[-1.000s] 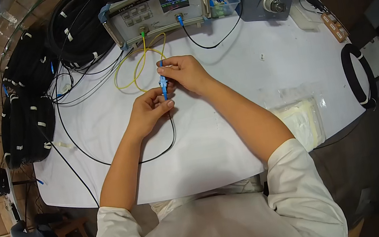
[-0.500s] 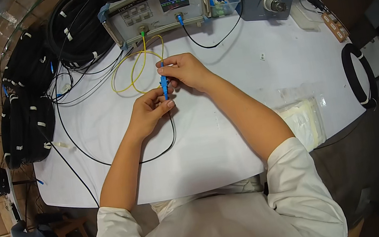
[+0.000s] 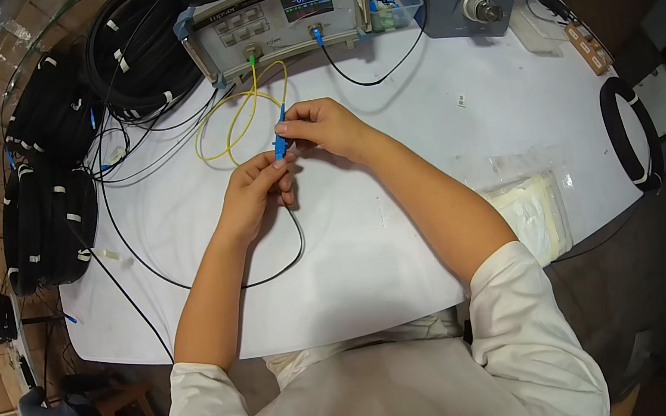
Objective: Testing fiber optic cables using an optical power meter or testing unit in a laboratory setting.
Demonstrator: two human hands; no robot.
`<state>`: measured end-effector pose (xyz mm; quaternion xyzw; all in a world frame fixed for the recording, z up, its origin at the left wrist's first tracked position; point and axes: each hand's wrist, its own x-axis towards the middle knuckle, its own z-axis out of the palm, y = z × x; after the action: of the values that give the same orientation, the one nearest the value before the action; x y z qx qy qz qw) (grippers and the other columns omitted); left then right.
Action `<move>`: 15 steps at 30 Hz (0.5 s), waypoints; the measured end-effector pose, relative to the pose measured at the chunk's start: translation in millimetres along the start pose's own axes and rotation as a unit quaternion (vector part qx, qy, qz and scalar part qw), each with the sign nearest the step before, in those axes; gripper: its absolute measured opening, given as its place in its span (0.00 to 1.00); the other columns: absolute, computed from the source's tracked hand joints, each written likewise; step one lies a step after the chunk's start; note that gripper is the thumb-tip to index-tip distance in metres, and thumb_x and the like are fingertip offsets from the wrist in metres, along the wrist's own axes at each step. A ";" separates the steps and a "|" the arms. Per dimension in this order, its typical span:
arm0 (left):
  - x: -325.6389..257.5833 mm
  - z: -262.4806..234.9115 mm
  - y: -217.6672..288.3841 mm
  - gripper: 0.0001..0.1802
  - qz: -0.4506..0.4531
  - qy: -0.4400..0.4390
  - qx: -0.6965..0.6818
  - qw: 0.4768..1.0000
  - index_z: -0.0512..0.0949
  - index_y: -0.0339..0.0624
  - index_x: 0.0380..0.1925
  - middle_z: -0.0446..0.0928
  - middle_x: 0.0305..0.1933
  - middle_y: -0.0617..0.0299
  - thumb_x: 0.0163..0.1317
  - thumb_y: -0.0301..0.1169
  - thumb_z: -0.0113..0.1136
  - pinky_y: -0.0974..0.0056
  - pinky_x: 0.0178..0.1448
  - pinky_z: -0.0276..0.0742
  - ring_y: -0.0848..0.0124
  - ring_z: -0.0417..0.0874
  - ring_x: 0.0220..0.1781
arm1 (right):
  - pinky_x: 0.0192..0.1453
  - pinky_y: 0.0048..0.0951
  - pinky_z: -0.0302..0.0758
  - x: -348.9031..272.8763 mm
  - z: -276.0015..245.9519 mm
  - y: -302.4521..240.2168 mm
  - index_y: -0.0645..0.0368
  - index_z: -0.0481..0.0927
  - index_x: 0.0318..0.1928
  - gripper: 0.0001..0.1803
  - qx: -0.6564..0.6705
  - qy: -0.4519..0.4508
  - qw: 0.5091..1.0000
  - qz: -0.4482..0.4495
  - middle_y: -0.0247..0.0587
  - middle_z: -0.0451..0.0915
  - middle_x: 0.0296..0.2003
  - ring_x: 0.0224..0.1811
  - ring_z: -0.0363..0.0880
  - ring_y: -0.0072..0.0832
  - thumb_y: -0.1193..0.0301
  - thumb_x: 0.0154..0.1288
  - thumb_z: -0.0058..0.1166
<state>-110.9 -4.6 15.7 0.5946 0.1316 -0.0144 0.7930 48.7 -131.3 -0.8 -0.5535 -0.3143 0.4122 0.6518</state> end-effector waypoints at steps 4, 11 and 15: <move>3.4 -6.6 -6.8 0.17 0.004 -0.004 -0.036 0.999 0.77 0.35 0.43 0.68 0.22 0.69 0.74 0.40 0.51 0.68 0.29 0.71 0.75 0.72 0.23 | 0.41 0.20 0.72 -1.9 0.1 -2.1 0.59 0.81 0.45 0.11 0.020 -0.011 1.000 0.003 0.28 0.81 0.34 0.33 0.75 0.14 0.65 0.70 0.58; 5.1 -1.5 -8.1 0.17 0.003 0.011 0.026 1.000 0.77 0.35 0.36 0.70 0.21 0.68 0.74 0.40 0.53 0.68 0.27 0.72 0.75 0.72 0.20 | 0.41 0.19 0.72 -0.7 -5.5 3.1 0.60 0.82 0.42 0.12 -0.026 -0.022 0.999 -0.009 0.28 0.81 0.33 0.34 0.74 0.14 0.64 0.68 0.61; 4.6 -0.2 -8.5 0.18 0.008 0.025 0.037 0.999 0.77 0.36 0.33 0.70 0.21 0.67 0.74 0.40 0.52 0.68 0.26 0.73 0.75 0.72 0.20 | 0.36 0.19 0.71 -0.1 -0.1 5.0 0.60 0.81 0.39 0.11 -0.040 0.009 0.999 -0.031 0.28 0.79 0.29 0.31 0.72 0.14 0.64 0.68 0.62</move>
<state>-108.1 -6.3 6.7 0.6250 0.1455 0.0021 0.7670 47.7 -131.2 -5.7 -0.5730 -0.3419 0.3743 0.6439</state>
